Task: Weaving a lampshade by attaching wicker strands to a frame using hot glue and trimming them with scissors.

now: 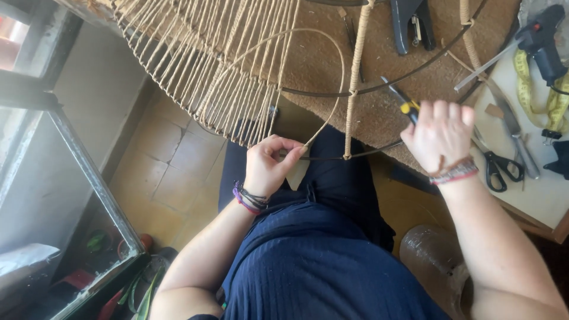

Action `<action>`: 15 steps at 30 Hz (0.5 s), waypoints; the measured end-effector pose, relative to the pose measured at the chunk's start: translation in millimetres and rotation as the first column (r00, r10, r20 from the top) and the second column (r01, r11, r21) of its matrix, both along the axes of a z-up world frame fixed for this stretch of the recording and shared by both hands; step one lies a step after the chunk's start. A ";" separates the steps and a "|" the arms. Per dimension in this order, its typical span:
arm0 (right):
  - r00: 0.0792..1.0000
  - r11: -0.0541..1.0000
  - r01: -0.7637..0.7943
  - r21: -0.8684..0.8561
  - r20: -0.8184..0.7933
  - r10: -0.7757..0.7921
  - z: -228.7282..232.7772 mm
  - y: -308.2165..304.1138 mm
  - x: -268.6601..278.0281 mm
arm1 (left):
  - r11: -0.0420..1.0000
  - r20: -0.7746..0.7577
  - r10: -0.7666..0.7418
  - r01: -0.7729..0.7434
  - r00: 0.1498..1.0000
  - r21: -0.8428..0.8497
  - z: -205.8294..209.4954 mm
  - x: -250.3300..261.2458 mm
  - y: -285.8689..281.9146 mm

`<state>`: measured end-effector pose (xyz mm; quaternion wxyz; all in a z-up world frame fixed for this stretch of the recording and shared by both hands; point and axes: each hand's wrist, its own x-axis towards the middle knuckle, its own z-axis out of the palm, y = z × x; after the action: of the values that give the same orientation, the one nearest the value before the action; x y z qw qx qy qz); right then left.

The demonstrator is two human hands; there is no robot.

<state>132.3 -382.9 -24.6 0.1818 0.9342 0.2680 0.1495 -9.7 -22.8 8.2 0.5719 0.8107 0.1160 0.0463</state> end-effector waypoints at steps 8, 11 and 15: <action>0.916 0.895 0.192 0.403 -0.400 -0.017 3.5 5.8 -107.7 | 0.999 0.037 -0.001 0.003 0.999 -0.052 -6.2 -2.0 1.5; 0.815 0.806 0.302 0.509 -0.576 0.058 1.6 53.4 -133.3 | 0.997 0.041 -0.001 0.004 0.999 -0.077 -6.7 -5.7 1.5; 0.658 0.741 0.391 0.545 -0.729 0.189 35.4 109.1 -138.7 | 0.994 0.048 0.008 -0.003 0.999 -0.105 -8.0 -10.9 3.6</action>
<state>-6.4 -273.8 10.8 -0.2793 0.9253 0.1898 -0.1727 -20.6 -19.2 0.2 0.6163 0.7778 0.1067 0.0616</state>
